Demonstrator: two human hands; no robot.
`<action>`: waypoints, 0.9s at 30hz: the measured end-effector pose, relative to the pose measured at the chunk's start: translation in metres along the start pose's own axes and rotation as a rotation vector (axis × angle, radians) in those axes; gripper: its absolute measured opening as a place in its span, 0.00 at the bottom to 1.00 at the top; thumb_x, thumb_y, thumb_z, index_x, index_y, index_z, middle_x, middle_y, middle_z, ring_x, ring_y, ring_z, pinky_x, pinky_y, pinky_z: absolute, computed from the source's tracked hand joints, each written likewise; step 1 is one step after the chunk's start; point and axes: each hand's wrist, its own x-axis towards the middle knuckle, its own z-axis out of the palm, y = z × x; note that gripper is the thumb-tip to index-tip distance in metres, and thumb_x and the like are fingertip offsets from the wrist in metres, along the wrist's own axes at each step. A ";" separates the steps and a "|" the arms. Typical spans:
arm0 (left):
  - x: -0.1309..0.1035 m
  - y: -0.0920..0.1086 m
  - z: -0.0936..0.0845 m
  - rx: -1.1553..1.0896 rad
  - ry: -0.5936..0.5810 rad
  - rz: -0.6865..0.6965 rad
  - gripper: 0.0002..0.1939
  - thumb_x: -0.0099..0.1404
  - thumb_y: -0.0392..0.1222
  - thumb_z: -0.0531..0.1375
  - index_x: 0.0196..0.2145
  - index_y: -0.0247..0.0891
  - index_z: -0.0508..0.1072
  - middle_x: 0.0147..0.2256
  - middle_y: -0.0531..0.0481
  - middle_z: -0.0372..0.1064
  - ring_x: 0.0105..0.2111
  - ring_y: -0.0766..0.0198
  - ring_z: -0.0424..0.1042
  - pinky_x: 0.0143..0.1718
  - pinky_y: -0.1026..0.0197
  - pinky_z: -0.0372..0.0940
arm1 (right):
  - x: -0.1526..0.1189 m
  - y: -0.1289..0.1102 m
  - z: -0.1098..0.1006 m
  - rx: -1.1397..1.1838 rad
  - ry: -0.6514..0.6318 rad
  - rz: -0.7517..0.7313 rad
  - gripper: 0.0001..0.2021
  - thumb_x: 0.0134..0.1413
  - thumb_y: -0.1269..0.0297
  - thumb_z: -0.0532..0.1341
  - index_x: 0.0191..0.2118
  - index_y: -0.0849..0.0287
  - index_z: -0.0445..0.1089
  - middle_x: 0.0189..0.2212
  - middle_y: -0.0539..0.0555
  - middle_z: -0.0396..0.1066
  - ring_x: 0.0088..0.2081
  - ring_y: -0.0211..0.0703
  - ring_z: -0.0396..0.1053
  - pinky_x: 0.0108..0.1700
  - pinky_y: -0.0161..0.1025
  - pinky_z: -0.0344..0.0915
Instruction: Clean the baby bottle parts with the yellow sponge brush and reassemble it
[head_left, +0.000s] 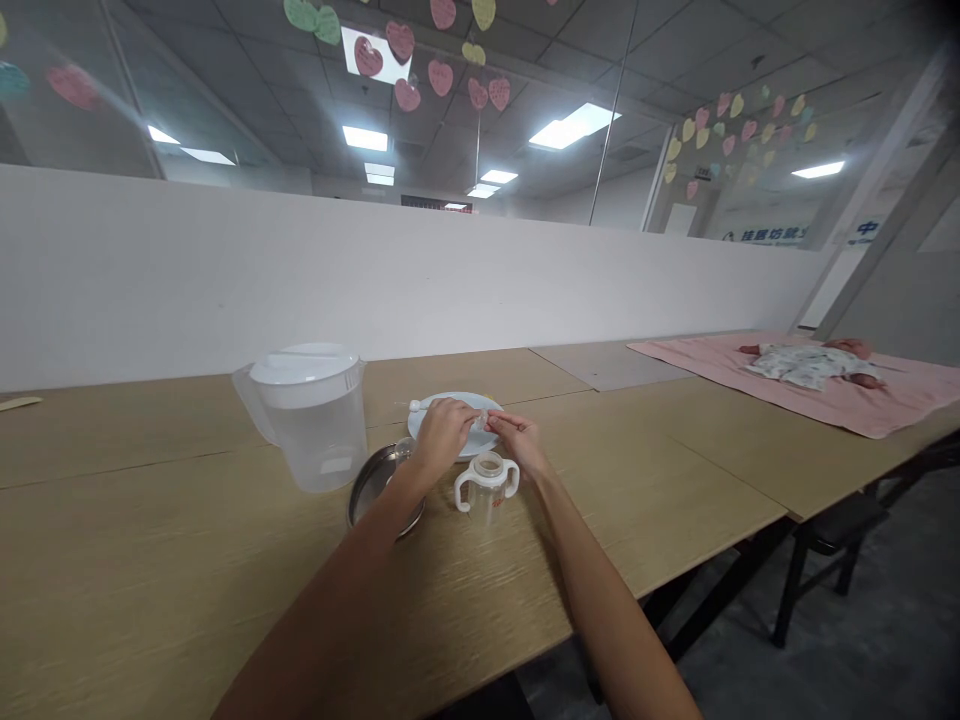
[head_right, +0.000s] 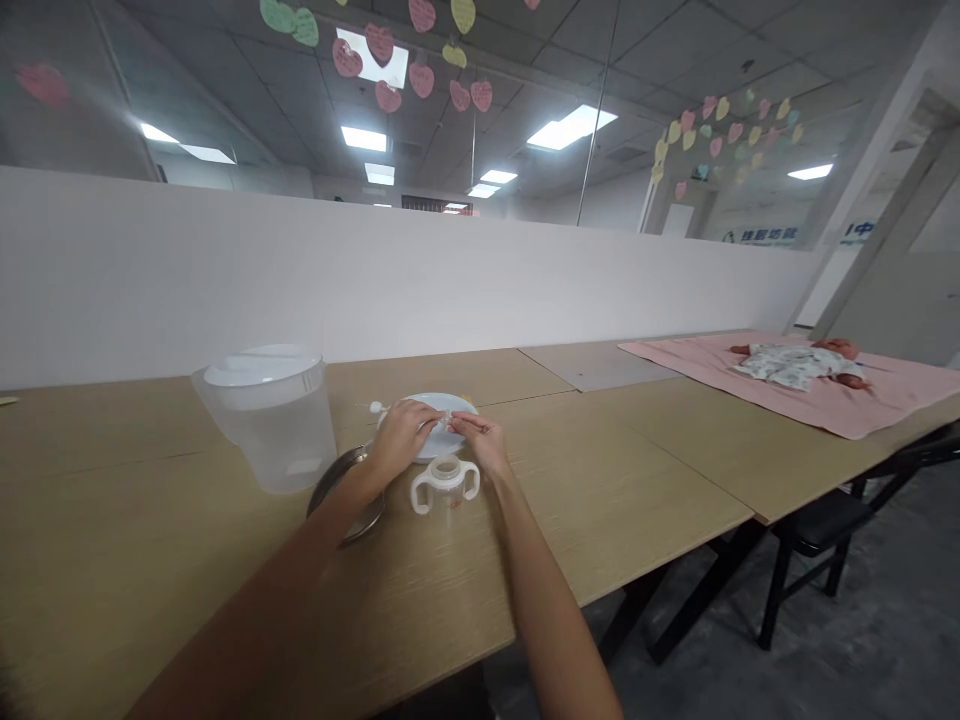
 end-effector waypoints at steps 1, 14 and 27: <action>0.001 0.000 0.000 0.016 -0.012 0.019 0.13 0.63 0.34 0.53 0.41 0.42 0.75 0.37 0.49 0.74 0.39 0.59 0.69 0.42 0.57 0.58 | 0.000 0.001 0.001 -0.015 -0.011 0.002 0.16 0.32 0.62 0.71 0.32 0.62 0.75 0.27 0.54 0.76 0.29 0.38 0.73 0.37 0.34 0.67; -0.002 -0.009 -0.008 0.165 -0.004 0.074 0.15 0.63 0.34 0.54 0.44 0.47 0.73 0.37 0.50 0.75 0.37 0.59 0.67 0.44 0.54 0.54 | 0.008 -0.003 -0.014 -0.145 0.010 -0.143 0.15 0.34 0.54 0.69 0.26 0.61 0.74 0.26 0.51 0.73 0.29 0.35 0.67 0.37 0.32 0.64; 0.004 -0.005 -0.020 0.133 0.014 0.066 0.14 0.64 0.36 0.53 0.43 0.50 0.74 0.36 0.51 0.75 0.37 0.58 0.64 0.42 0.53 0.53 | 0.013 -0.011 -0.033 -0.014 0.203 -0.207 0.15 0.33 0.56 0.70 0.27 0.62 0.73 0.26 0.50 0.72 0.31 0.35 0.68 0.41 0.35 0.65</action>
